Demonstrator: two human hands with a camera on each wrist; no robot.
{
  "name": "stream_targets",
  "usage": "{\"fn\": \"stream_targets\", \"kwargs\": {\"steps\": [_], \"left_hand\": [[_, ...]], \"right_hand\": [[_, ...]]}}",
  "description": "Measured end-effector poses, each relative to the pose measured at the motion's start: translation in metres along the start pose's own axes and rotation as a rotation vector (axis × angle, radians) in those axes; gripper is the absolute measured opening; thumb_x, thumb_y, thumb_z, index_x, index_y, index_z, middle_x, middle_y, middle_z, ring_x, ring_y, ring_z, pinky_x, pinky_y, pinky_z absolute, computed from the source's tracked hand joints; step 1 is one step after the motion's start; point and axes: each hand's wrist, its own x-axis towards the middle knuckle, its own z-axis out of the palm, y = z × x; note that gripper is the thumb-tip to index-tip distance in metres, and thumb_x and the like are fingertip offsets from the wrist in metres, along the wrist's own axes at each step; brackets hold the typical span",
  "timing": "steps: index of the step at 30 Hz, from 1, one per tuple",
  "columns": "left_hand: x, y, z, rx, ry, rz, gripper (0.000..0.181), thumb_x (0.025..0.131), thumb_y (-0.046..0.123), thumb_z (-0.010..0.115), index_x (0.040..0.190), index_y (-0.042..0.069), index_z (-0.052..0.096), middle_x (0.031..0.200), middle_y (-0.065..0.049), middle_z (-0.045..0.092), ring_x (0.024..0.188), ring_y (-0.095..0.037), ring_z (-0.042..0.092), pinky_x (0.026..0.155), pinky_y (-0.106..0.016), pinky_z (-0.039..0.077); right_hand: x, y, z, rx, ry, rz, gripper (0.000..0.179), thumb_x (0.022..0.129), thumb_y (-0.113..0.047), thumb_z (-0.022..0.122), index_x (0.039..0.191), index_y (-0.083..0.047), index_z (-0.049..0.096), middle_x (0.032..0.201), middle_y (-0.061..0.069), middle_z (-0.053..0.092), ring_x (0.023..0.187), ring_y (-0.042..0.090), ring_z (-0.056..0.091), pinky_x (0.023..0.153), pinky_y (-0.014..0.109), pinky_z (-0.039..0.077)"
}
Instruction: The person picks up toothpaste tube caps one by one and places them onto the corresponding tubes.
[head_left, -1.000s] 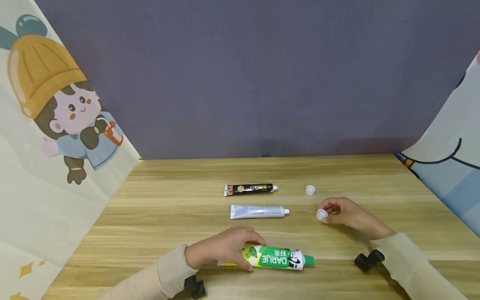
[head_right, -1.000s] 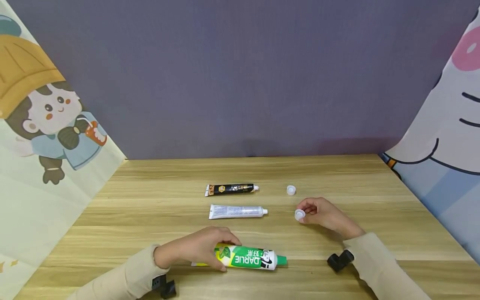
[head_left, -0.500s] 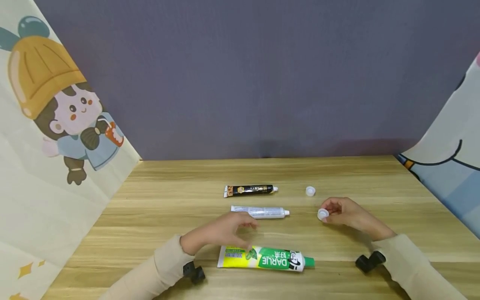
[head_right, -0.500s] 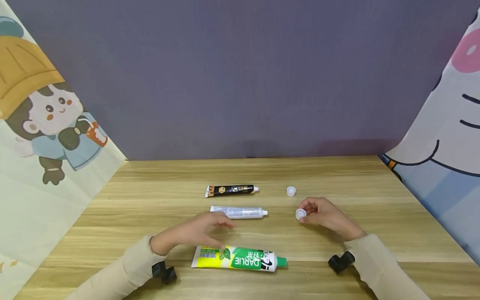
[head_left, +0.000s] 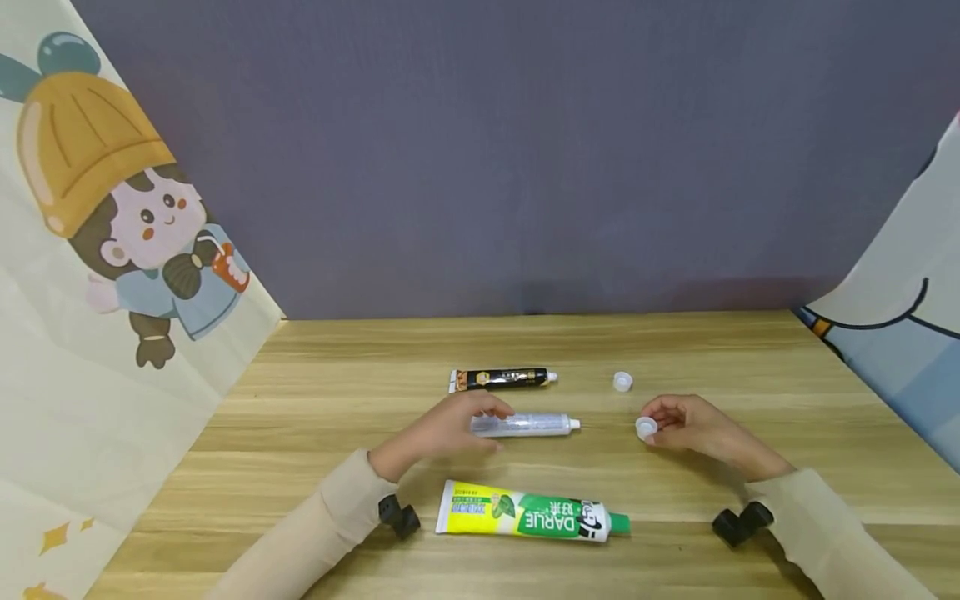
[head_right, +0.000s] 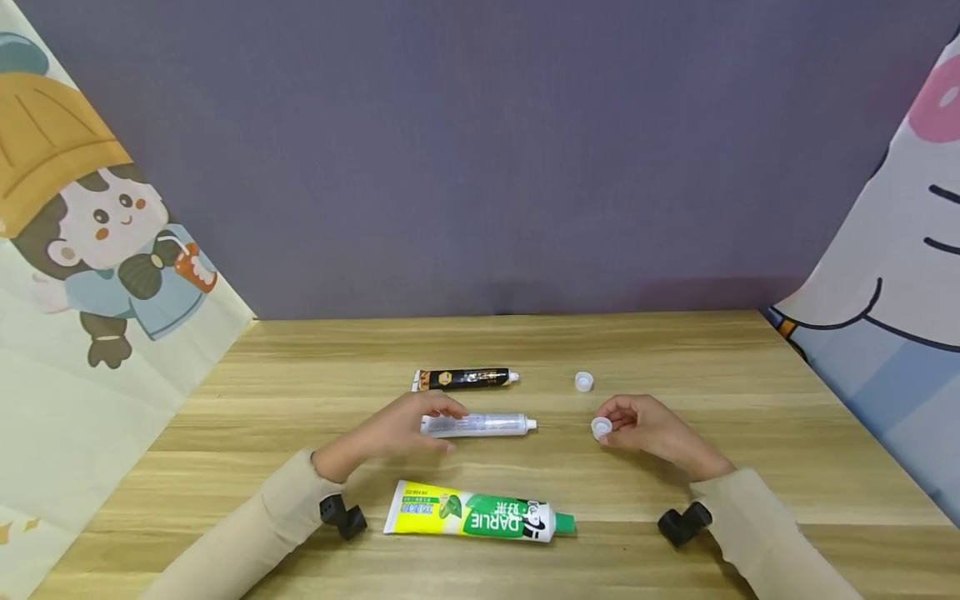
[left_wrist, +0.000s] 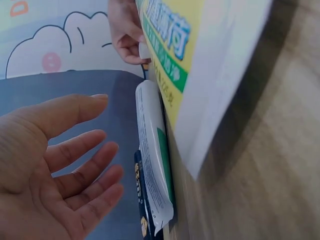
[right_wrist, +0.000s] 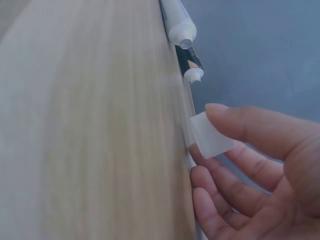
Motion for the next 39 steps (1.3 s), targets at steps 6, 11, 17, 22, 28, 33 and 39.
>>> {"fn": "stream_targets", "kwargs": {"steps": [6, 11, 17, 22, 28, 33, 39], "left_hand": [[0.010, -0.006, -0.001, 0.035, 0.002, -0.030, 0.041, 0.080, 0.015, 0.075, 0.119, 0.007, 0.062, 0.115, -0.003, 0.064, 0.106, -0.018, 0.057, 0.092, -0.031, 0.046], [0.013, -0.009, -0.002, 0.030, -0.006, -0.073, 0.042, 0.079, 0.016, 0.075, 0.119, 0.007, 0.063, 0.116, -0.003, 0.064, 0.108, -0.019, 0.057, 0.094, -0.033, 0.045], [0.017, -0.014, 0.002, 0.018, -0.033, -0.122, 0.043, 0.079, 0.015, 0.076, 0.119, 0.007, 0.063, 0.116, -0.004, 0.064, 0.109, -0.019, 0.057, 0.095, -0.033, 0.044], [0.021, -0.016, 0.005, -0.023, -0.058, -0.156, 0.042, 0.078, 0.014, 0.077, 0.117, 0.007, 0.064, 0.116, -0.004, 0.065, 0.108, -0.018, 0.058, 0.095, -0.031, 0.044], [0.026, -0.021, 0.006, -0.104, -0.066, -0.238, 0.043, 0.074, 0.012, 0.080, 0.114, 0.008, 0.067, 0.110, -0.001, 0.067, 0.103, -0.016, 0.059, 0.093, -0.030, 0.045], [0.029, -0.021, 0.009, -0.045, -0.065, -0.220, 0.045, 0.070, 0.012, 0.083, 0.112, 0.009, 0.068, 0.108, -0.001, 0.067, 0.101, -0.015, 0.059, 0.091, -0.029, 0.045], [0.032, -0.018, 0.010, 0.015, -0.065, -0.222, 0.044, 0.069, 0.013, 0.084, 0.111, 0.012, 0.068, 0.105, 0.001, 0.067, 0.099, -0.015, 0.059, 0.089, -0.029, 0.046]], "right_hand": [[0.000, -0.002, -0.002, -0.003, 0.008, -0.014, 0.029, 0.083, -0.012, 0.071, 0.104, 0.005, 0.061, 0.094, 0.013, 0.063, 0.084, 0.010, 0.058, 0.071, 0.024, 0.048], [0.002, -0.003, -0.001, -0.007, 0.003, -0.004, 0.030, 0.082, -0.011, 0.071, 0.105, 0.006, 0.060, 0.095, 0.013, 0.063, 0.084, 0.010, 0.058, 0.071, 0.025, 0.049], [0.004, -0.005, 0.001, -0.006, 0.001, -0.026, 0.030, 0.081, -0.008, 0.071, 0.105, 0.007, 0.060, 0.096, 0.016, 0.063, 0.084, 0.010, 0.058, 0.071, 0.024, 0.050], [0.004, -0.007, 0.002, -0.024, 0.012, -0.045, 0.032, 0.081, -0.007, 0.071, 0.107, 0.008, 0.061, 0.097, 0.016, 0.064, 0.084, 0.009, 0.059, 0.073, 0.024, 0.050], [0.005, -0.012, 0.004, -0.057, 0.026, -0.078, 0.030, 0.084, -0.009, 0.069, 0.110, 0.005, 0.062, 0.099, 0.014, 0.065, 0.085, 0.007, 0.059, 0.073, 0.024, 0.049], [0.005, -0.013, 0.006, -0.057, 0.044, -0.084, 0.030, 0.084, -0.007, 0.069, 0.110, 0.006, 0.062, 0.098, 0.012, 0.066, 0.084, 0.007, 0.059, 0.073, 0.023, 0.049], [0.006, -0.015, 0.007, -0.055, 0.062, -0.072, 0.031, 0.083, -0.006, 0.069, 0.111, 0.006, 0.062, 0.099, 0.014, 0.065, 0.084, 0.007, 0.059, 0.073, 0.024, 0.050]]}}
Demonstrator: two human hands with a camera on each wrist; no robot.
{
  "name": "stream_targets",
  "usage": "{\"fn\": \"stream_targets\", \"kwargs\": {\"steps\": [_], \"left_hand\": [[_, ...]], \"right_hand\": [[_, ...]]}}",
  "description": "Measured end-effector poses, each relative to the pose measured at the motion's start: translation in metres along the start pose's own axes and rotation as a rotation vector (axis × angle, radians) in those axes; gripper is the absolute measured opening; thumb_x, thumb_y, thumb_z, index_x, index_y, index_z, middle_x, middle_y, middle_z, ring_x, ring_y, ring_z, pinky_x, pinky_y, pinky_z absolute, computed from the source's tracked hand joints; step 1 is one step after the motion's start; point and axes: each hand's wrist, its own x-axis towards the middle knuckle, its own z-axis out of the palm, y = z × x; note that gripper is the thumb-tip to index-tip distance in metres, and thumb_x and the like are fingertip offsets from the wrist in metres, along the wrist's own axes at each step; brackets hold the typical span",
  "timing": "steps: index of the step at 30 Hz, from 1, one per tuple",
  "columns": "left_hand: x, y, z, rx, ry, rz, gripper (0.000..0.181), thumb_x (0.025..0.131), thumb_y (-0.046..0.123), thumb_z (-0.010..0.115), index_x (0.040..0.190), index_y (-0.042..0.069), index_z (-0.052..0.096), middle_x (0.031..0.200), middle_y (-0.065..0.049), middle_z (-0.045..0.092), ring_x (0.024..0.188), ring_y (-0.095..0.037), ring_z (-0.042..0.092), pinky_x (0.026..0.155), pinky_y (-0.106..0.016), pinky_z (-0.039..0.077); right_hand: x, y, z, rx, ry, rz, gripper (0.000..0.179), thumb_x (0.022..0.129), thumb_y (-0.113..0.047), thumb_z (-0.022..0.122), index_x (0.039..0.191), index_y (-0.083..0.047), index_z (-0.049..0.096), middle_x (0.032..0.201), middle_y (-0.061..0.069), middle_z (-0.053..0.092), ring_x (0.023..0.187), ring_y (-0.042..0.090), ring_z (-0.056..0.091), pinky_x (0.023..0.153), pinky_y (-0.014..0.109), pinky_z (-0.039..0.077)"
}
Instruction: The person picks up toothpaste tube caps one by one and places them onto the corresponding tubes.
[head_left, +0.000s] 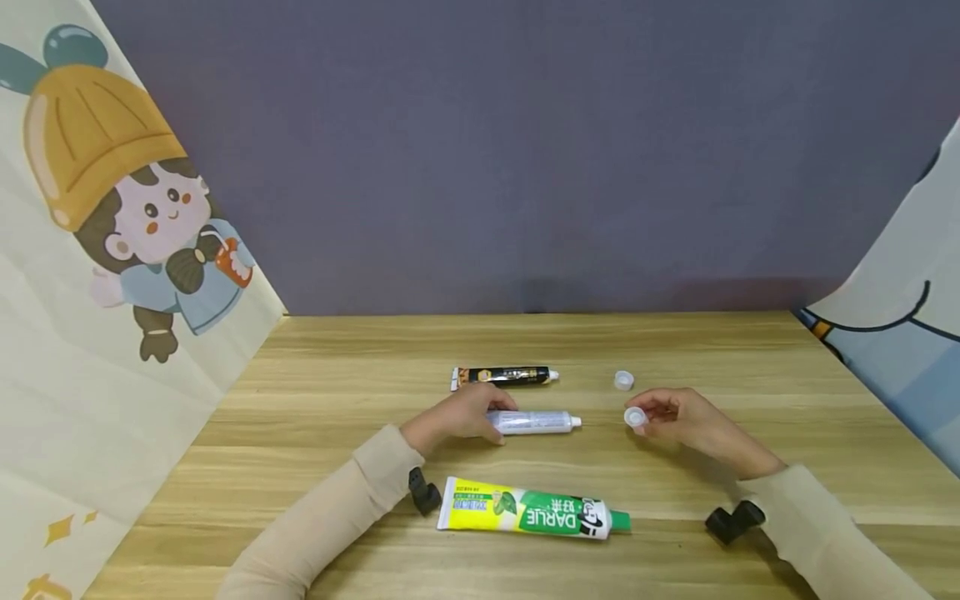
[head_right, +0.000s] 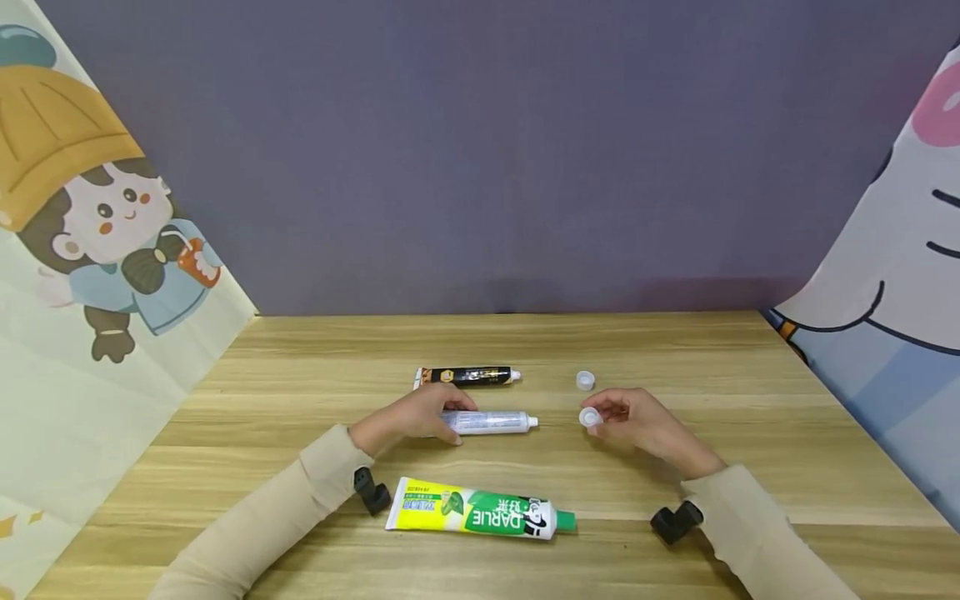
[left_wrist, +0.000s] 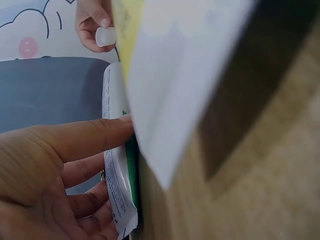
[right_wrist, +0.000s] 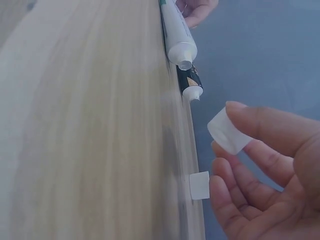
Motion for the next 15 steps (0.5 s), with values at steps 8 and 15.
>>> {"fn": "stream_targets", "kwargs": {"steps": [8, 15], "left_hand": [[0.0027, 0.0002, 0.0019, 0.046, 0.012, 0.010, 0.040, 0.070, 0.015, 0.083, 0.108, 0.012, 0.070, 0.102, 0.002, 0.069, 0.096, -0.013, 0.060, 0.090, -0.031, 0.042], [0.0001, 0.0022, 0.0014, 0.081, 0.005, 0.025, 0.035, 0.074, 0.017, 0.080, 0.108, 0.012, 0.070, 0.103, 0.003, 0.069, 0.092, -0.011, 0.058, 0.088, -0.029, 0.042]], "right_hand": [[0.0016, 0.0010, 0.0012, 0.000, 0.002, 0.012, 0.030, 0.083, -0.007, 0.069, 0.110, 0.005, 0.062, 0.097, 0.013, 0.065, 0.084, 0.008, 0.059, 0.072, 0.024, 0.050], [0.0026, 0.0026, 0.0033, 0.003, -0.008, 0.010, 0.029, 0.084, -0.007, 0.069, 0.109, 0.005, 0.063, 0.097, 0.013, 0.065, 0.083, 0.008, 0.059, 0.072, 0.024, 0.050]]}}
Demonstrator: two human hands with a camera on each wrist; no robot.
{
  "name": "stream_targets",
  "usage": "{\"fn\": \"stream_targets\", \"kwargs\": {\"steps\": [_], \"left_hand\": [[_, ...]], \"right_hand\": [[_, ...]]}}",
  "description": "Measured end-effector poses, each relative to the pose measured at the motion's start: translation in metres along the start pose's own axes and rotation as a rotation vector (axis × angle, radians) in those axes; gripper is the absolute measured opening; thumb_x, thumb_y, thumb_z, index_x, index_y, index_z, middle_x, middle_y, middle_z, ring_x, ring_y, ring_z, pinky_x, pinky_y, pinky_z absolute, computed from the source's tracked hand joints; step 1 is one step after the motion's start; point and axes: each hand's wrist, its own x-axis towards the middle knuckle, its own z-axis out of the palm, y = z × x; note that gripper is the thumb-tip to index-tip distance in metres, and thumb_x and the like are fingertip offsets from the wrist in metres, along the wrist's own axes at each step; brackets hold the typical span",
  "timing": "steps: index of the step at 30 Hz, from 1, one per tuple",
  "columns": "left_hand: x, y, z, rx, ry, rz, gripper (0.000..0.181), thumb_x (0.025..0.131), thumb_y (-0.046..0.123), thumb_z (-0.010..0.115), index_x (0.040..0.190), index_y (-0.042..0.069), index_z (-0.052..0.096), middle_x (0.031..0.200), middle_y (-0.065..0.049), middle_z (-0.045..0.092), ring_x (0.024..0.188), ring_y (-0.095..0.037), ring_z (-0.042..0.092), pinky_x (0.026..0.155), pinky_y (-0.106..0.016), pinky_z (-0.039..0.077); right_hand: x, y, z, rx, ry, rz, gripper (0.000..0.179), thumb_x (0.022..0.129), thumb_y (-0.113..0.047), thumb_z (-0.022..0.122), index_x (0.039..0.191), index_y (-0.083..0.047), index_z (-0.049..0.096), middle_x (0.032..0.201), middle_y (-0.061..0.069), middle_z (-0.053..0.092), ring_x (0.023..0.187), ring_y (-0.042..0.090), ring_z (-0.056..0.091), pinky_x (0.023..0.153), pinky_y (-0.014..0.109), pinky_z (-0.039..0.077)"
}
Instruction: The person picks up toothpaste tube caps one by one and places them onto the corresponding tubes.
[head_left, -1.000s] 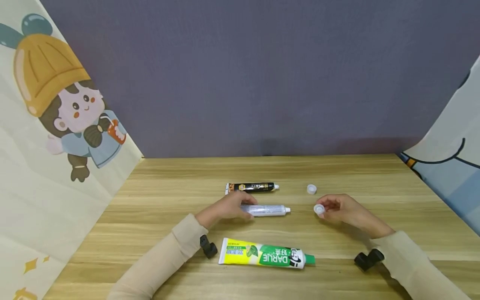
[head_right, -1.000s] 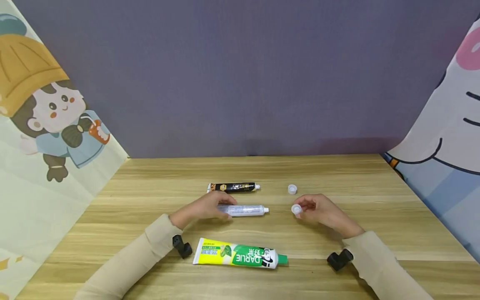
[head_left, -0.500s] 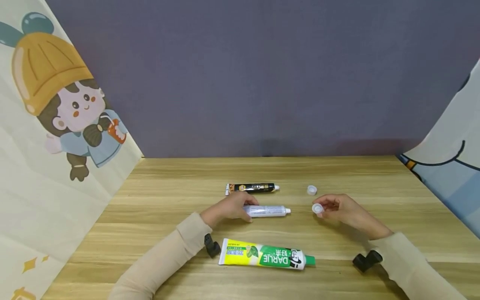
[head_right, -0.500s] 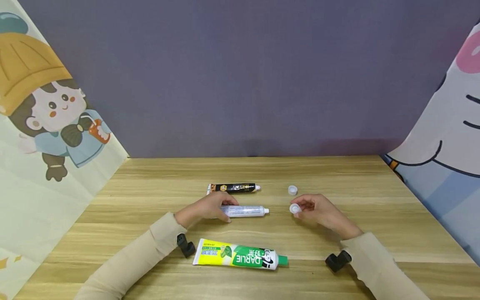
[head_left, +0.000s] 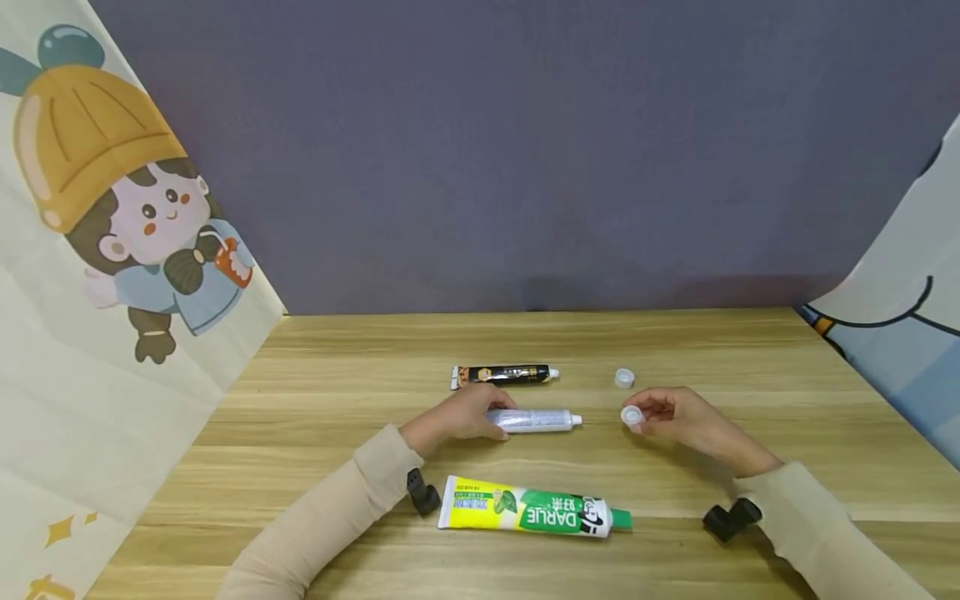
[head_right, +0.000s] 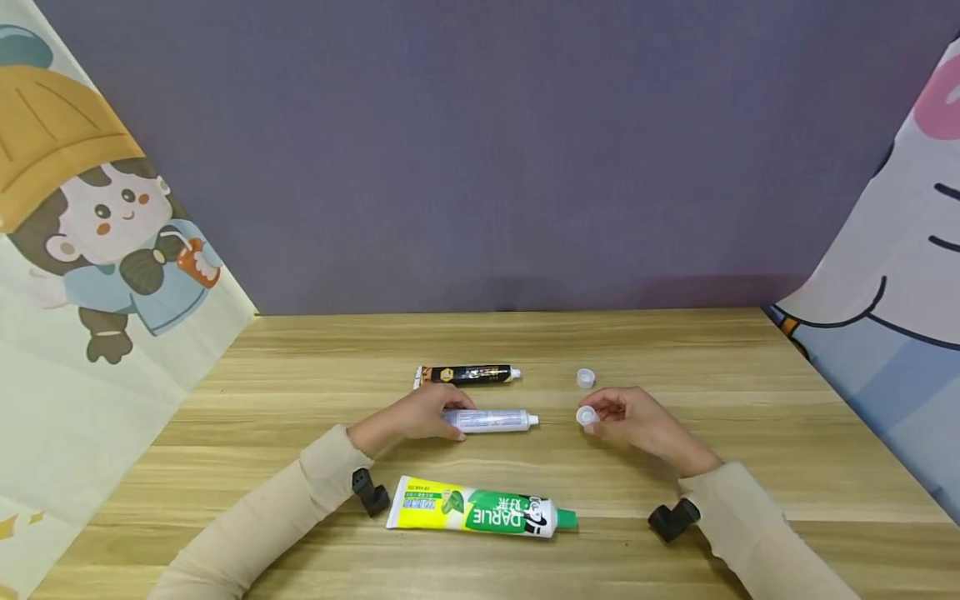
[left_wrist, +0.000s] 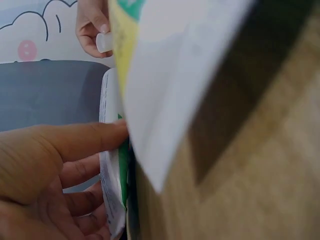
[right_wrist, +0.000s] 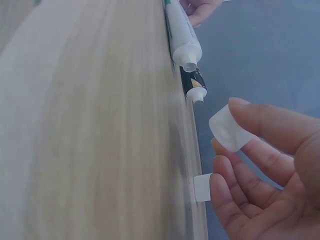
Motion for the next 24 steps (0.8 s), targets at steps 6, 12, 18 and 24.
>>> {"fn": "stream_targets", "kwargs": {"steps": [6, 12, 18, 24], "left_hand": [[-0.007, 0.001, -0.004, -0.027, 0.000, 0.001, 0.032, 0.079, 0.018, 0.077, 0.109, 0.012, 0.069, 0.100, 0.004, 0.068, 0.084, -0.007, 0.055, 0.078, -0.025, 0.044], [-0.016, 0.001, -0.009, -0.017, -0.033, 0.050, 0.030, 0.086, 0.022, 0.069, 0.114, 0.011, 0.065, 0.099, 0.004, 0.066, 0.082, -0.005, 0.054, 0.076, -0.024, 0.045], [-0.028, 0.000, -0.010, -0.005, -0.050, 0.124, 0.033, 0.092, 0.023, 0.062, 0.121, 0.007, 0.059, 0.108, 0.000, 0.064, 0.083, -0.004, 0.053, 0.074, -0.022, 0.044], [-0.037, 0.004, -0.012, 0.060, 0.006, 0.224, 0.033, 0.093, 0.023, 0.060, 0.121, 0.006, 0.060, 0.108, -0.001, 0.065, 0.085, -0.006, 0.055, 0.076, -0.023, 0.045]], "right_hand": [[-0.003, -0.007, 0.002, 0.001, 0.010, 0.003, 0.028, 0.084, -0.007, 0.069, 0.108, 0.006, 0.063, 0.094, 0.012, 0.064, 0.081, 0.009, 0.059, 0.069, 0.024, 0.050], [-0.008, -0.014, 0.004, 0.011, 0.036, 0.019, 0.028, 0.086, -0.012, 0.068, 0.108, 0.005, 0.064, 0.092, 0.011, 0.065, 0.080, 0.009, 0.059, 0.069, 0.024, 0.050], [-0.013, -0.019, 0.007, -0.030, 0.082, -0.008, 0.029, 0.088, -0.016, 0.067, 0.110, 0.003, 0.065, 0.095, 0.008, 0.067, 0.083, 0.007, 0.058, 0.072, 0.023, 0.048], [-0.015, -0.024, 0.013, -0.040, 0.120, -0.087, 0.025, 0.089, -0.014, 0.065, 0.110, -0.001, 0.065, 0.100, 0.007, 0.067, 0.087, 0.007, 0.058, 0.076, 0.023, 0.049]]}}
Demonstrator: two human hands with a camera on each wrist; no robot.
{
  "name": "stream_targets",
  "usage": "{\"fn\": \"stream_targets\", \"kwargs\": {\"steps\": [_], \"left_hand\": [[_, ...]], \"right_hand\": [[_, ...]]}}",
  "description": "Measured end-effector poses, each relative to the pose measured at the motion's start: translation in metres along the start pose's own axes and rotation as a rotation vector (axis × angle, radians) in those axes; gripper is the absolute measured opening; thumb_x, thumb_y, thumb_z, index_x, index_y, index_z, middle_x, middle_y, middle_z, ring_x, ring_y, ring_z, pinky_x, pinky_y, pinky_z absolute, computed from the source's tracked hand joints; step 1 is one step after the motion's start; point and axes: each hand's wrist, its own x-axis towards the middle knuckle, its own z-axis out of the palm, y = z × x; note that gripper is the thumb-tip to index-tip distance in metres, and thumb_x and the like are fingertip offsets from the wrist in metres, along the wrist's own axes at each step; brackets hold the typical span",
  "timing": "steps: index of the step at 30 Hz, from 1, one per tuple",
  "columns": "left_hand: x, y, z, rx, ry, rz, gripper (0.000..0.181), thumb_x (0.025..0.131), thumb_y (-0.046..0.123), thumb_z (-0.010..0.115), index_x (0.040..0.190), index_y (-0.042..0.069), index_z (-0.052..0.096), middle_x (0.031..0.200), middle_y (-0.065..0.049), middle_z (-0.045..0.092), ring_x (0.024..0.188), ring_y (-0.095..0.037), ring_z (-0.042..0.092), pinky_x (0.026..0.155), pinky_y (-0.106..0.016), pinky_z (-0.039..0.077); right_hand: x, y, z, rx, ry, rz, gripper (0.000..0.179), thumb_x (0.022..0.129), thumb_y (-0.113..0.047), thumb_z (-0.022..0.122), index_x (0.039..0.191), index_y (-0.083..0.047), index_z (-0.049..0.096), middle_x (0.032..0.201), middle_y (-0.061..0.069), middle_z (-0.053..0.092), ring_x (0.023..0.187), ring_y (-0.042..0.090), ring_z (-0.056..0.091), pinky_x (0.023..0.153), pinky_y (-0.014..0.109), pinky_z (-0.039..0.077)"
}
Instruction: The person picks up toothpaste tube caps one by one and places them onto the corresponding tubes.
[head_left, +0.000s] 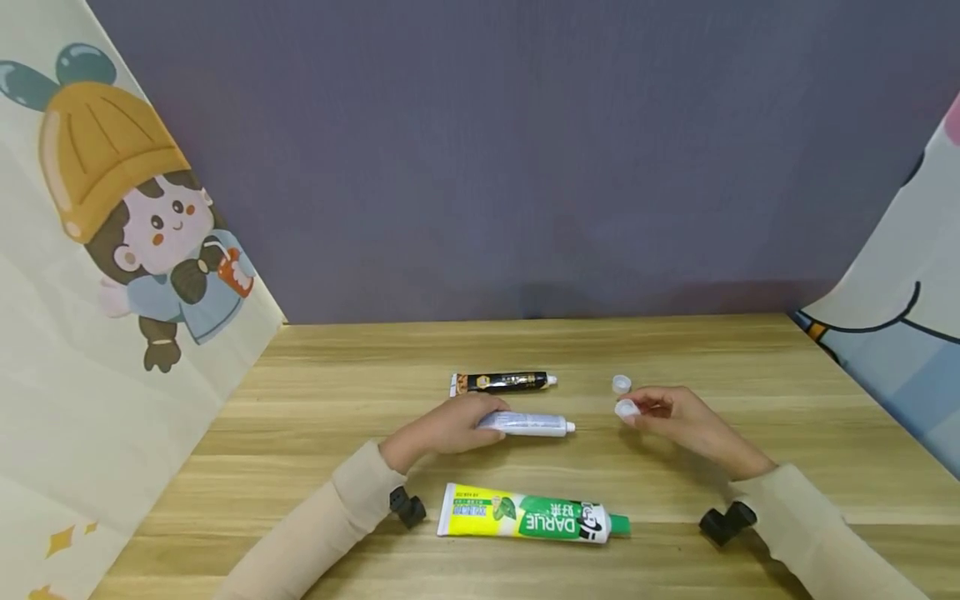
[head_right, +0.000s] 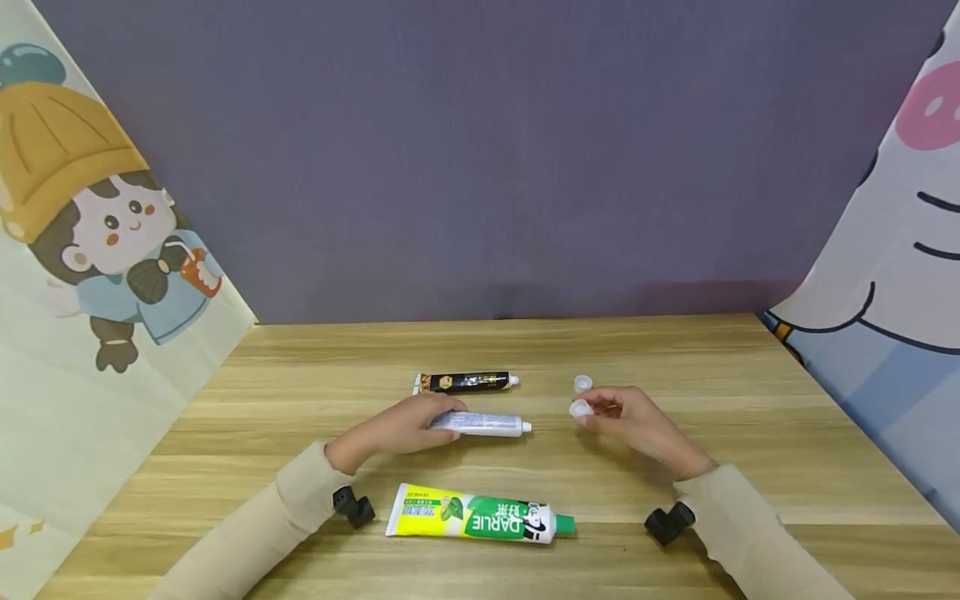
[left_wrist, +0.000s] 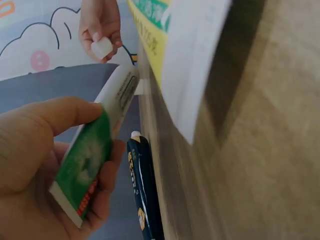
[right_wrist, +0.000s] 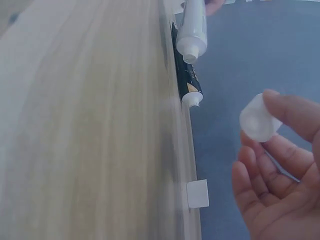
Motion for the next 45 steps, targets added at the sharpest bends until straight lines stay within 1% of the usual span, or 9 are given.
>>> {"fn": "stream_targets", "kwargs": {"steps": [3, 7, 10, 17, 21, 26, 30, 37, 45], "left_hand": [[-0.002, 0.003, 0.000, 0.061, 0.033, 0.021, 0.035, 0.094, 0.026, 0.057, 0.124, 0.007, 0.058, 0.109, -0.001, 0.064, 0.091, -0.009, 0.056, 0.082, -0.027, 0.046], [-0.004, 0.007, 0.001, 0.096, 0.073, 0.012, 0.037, 0.096, 0.029, 0.055, 0.126, 0.008, 0.057, 0.110, -0.001, 0.063, 0.095, -0.012, 0.056, 0.087, -0.030, 0.046], [-0.005, 0.010, 0.002, 0.111, 0.101, 0.012, 0.036, 0.095, 0.030, 0.056, 0.123, 0.007, 0.059, 0.106, -0.002, 0.065, 0.092, -0.012, 0.057, 0.085, -0.030, 0.047], [-0.008, 0.014, 0.003, 0.101, 0.156, 0.017, 0.035, 0.095, 0.032, 0.057, 0.120, 0.008, 0.061, 0.102, -0.001, 0.065, 0.086, -0.010, 0.056, 0.078, -0.029, 0.048], [-0.010, 0.017, 0.004, 0.097, 0.179, 0.035, 0.034, 0.095, 0.032, 0.056, 0.119, 0.010, 0.062, 0.099, 0.001, 0.064, 0.084, -0.009, 0.054, 0.075, -0.027, 0.046], [-0.012, 0.021, 0.006, 0.093, 0.182, 0.054, 0.034, 0.095, 0.032, 0.056, 0.120, 0.010, 0.061, 0.102, 0.001, 0.064, 0.087, -0.008, 0.055, 0.075, -0.026, 0.047], [-0.014, 0.024, 0.007, 0.084, 0.180, 0.057, 0.036, 0.095, 0.032, 0.056, 0.122, 0.009, 0.061, 0.105, -0.001, 0.065, 0.088, -0.008, 0.056, 0.076, -0.025, 0.047], [0.006, 0.028, 0.004, 0.059, 0.206, 0.025, 0.035, 0.094, 0.030, 0.058, 0.122, 0.009, 0.060, 0.107, -0.002, 0.065, 0.089, -0.011, 0.056, 0.075, -0.026, 0.047], [0.031, 0.028, 0.004, 0.061, 0.217, -0.024, 0.036, 0.094, 0.030, 0.059, 0.124, 0.010, 0.059, 0.108, -0.002, 0.064, 0.089, -0.011, 0.056, 0.077, -0.028, 0.047]], "right_hand": [[0.001, 0.000, 0.003, 0.007, 0.003, -0.060, 0.023, 0.090, -0.011, 0.063, 0.111, 0.000, 0.064, 0.100, 0.008, 0.065, 0.087, 0.006, 0.057, 0.074, 0.022, 0.049], [0.001, 0.001, 0.009, 0.008, 0.002, -0.154, 0.025, 0.091, -0.004, 0.060, 0.114, 0.005, 0.061, 0.102, 0.011, 0.062, 0.087, 0.005, 0.056, 0.073, 0.022, 0.050], [0.000, 0.002, 0.014, 0.002, 0.002, -0.207, 0.026, 0.091, -0.002, 0.059, 0.116, 0.007, 0.058, 0.105, 0.012, 0.061, 0.087, 0.005, 0.056, 0.071, 0.023, 0.051], [-0.002, 0.000, 0.023, -0.089, 0.056, -0.220, 0.027, 0.090, -0.005, 0.062, 0.117, -0.004, 0.060, 0.103, 0.003, 0.061, 0.084, 0.006, 0.056, 0.071, 0.025, 0.050], [-0.005, -0.004, 0.028, -0.134, 0.087, -0.227, 0.027, 0.088, -0.006, 0.065, 0.115, -0.006, 0.062, 0.104, 0.003, 0.061, 0.084, 0.007, 0.055, 0.072, 0.025, 0.050], [-0.010, -0.010, 0.035, -0.174, 0.113, -0.246, 0.026, 0.087, -0.007, 0.067, 0.113, -0.007, 0.064, 0.105, 0.003, 0.062, 0.084, 0.006, 0.055, 0.072, 0.025, 0.050], [-0.012, -0.013, 0.040, -0.170, 0.132, -0.264, 0.025, 0.085, -0.006, 0.068, 0.110, -0.007, 0.065, 0.103, 0.001, 0.063, 0.083, 0.006, 0.055, 0.070, 0.024, 0.050], [0.011, -0.003, 0.022, -0.159, 0.105, -0.322, 0.026, 0.082, -0.004, 0.071, 0.108, -0.007, 0.067, 0.101, 0.002, 0.064, 0.083, 0.007, 0.055, 0.068, 0.024, 0.050], [0.035, 0.007, 0.000, -0.167, 0.058, -0.356, 0.028, 0.081, -0.006, 0.073, 0.108, -0.003, 0.067, 0.101, 0.004, 0.064, 0.082, 0.006, 0.054, 0.067, 0.024, 0.050]]}}
